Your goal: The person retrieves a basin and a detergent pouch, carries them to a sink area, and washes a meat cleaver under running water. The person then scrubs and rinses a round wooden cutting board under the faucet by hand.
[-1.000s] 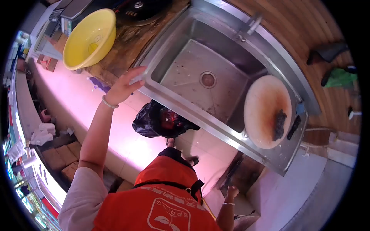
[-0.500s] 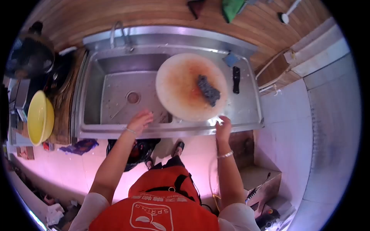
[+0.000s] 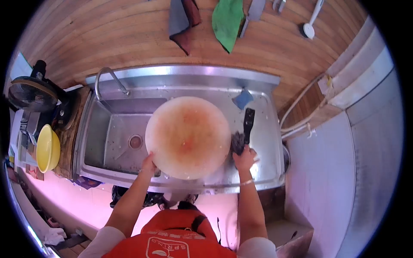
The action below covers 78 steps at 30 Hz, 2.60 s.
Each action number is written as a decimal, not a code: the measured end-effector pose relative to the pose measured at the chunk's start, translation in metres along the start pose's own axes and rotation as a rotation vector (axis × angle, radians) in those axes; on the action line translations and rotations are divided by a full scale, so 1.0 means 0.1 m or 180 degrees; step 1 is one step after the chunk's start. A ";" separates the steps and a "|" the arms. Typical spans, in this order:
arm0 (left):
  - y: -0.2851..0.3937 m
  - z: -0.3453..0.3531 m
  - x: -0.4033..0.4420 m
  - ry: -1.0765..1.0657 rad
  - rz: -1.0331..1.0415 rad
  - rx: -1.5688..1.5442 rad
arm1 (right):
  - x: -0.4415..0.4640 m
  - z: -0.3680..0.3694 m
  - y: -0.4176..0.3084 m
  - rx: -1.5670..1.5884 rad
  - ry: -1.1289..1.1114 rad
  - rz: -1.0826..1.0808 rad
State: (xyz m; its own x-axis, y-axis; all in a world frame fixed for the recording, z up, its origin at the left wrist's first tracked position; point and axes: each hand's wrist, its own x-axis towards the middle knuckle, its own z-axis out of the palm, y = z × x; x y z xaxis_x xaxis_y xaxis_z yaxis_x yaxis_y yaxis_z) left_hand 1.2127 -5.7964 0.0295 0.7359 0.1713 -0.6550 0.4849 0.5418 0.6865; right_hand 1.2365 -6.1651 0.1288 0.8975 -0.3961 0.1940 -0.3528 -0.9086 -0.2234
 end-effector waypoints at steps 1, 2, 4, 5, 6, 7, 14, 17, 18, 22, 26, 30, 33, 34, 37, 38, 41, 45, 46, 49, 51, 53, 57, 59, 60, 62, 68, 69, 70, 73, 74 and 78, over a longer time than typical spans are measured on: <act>-0.02 0.05 -0.01 -0.0001 0.0158 -0.0112 | 0.01 -0.03 0.09 0.0356 0.0261 -0.0156; -0.01 0.06 -0.01 0.0028 0.0332 -0.0237 | 0.00 -0.03 0.14 0.0734 0.0503 -0.0342; -0.13 -0.03 0.11 0.0324 0.0417 -0.0172 | -0.12 0.32 0.31 0.2033 0.0213 -0.0379; -0.16 -0.06 0.16 0.0470 0.0433 -0.0130 | -0.13 0.31 0.20 0.2368 -0.0155 0.0076; -0.18 -0.10 0.13 0.0312 0.0436 -0.0142 | -0.20 0.24 0.13 0.2638 -0.0580 0.0558; -0.15 -0.12 0.12 0.0141 0.0439 -0.0140 | -0.19 0.20 0.02 0.2322 -0.0143 0.0179; -0.07 -0.08 0.11 0.0087 0.0290 0.0088 | -0.40 0.44 0.01 0.2715 -0.1103 0.0597; 0.09 0.10 -0.05 0.0276 0.0329 -0.0306 | -0.36 0.41 -0.14 0.4174 -0.1829 0.1759; 0.04 0.05 0.02 0.0346 0.0398 -0.0257 | -0.35 0.38 -0.11 0.4201 -0.2065 0.1895; 0.33 -0.07 0.04 0.0386 0.0497 -0.0061 | -0.40 0.09 -0.39 0.4977 -0.2797 0.2752; 1.00 -0.33 -0.32 0.0263 0.0536 0.0177 | -0.72 -0.12 -1.07 0.6410 -0.3553 0.2153; 1.28 -1.09 -0.21 0.0075 0.0347 -0.0160 | -0.76 0.16 -1.66 0.6206 -0.3493 0.1680; 1.43 -1.65 -0.03 0.0134 0.0100 -0.0734 | -0.75 0.35 -2.29 0.6015 -0.3583 0.1714; 1.40 -1.92 0.11 0.0144 0.0008 -0.0723 | -0.78 0.36 -2.49 0.5900 -0.3647 0.1964; 1.47 -2.45 0.42 0.0653 -0.0426 -0.0626 | -0.87 0.53 -3.06 0.5674 -0.3763 0.2534; 1.55 -2.56 0.52 0.0895 -0.0582 -0.0578 | -0.89 0.75 -3.18 0.5694 -0.3720 0.2617; 2.02 -2.48 0.58 0.1331 -0.0940 0.1461 | -1.01 0.97 -3.56 0.5802 -0.3504 0.2948; 2.56 -1.87 0.90 0.0921 0.1616 0.3956 | -1.33 1.26 -3.63 0.5828 -0.3295 0.2889; 2.63 -1.68 1.06 0.0355 0.2154 0.4046 | -1.37 1.21 -3.66 0.5658 -0.3183 0.2921; 2.86 -0.94 1.45 -0.0531 0.3171 0.3767 | -1.35 1.08 -3.78 0.5374 -0.2949 0.2887; 2.89 -0.64 1.75 -0.0808 0.3550 0.3590 | -1.36 1.16 -3.71 0.5423 -0.2966 0.2737; 2.91 -0.49 2.09 -0.1024 0.4011 0.3755 | -1.38 1.27 -3.68 0.5523 -0.2961 0.2944; 2.50 -0.90 2.74 -0.1325 0.2496 0.3846 | -1.40 1.18 -3.81 0.5437 -0.2904 0.3331; 2.28 -1.10 2.43 -0.1031 0.3005 0.4153 | -1.41 1.17 -3.85 0.5797 -0.2800 0.3310; 2.33 -1.10 1.98 -0.0640 0.4305 0.4510 | -1.40 1.18 -3.88 0.5985 -0.2746 0.3286; 2.40 -0.93 1.46 -0.0645 0.0962 0.1632 | -1.40 1.12 -3.93 0.6183 -0.2780 0.3165; 2.20 -1.24 1.62 -0.1926 -0.1322 -0.1521 | -1.51 1.13 -4.11 0.5870 -0.3036 0.3249; 2.30 -1.24 1.66 -0.2261 -0.1404 -0.1650 | -1.50 1.11 -4.17 0.5753 -0.2984 0.3373; 2.43 -1.16 1.64 -0.2012 -0.1120 -0.1425 | -1.47 1.13 -4.19 0.5818 -0.3058 0.3297; 2.69 -0.96 1.45 -0.1517 -0.0637 -0.1098 | -1.51 1.12 -4.19 0.5893 -0.3149 0.3301; 2.79 -0.86 1.24 -0.1233 -0.0450 -0.0851 | -1.50 1.09 -4.23 0.5895 -0.3101 0.3362; 2.72 -0.79 0.35 -0.2147 0.1128 0.2343 | -1.41 1.00 -4.35 0.5911 -0.2839 0.3402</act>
State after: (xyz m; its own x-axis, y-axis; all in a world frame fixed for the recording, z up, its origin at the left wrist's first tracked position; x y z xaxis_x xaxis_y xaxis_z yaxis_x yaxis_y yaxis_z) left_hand 1.3330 -5.5783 0.1680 0.8919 -0.3929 -0.2240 0.1916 -0.1204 0.9741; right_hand 1.2901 -5.7011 0.1028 0.6566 0.1263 -0.7436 -0.5374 0.7701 -0.3438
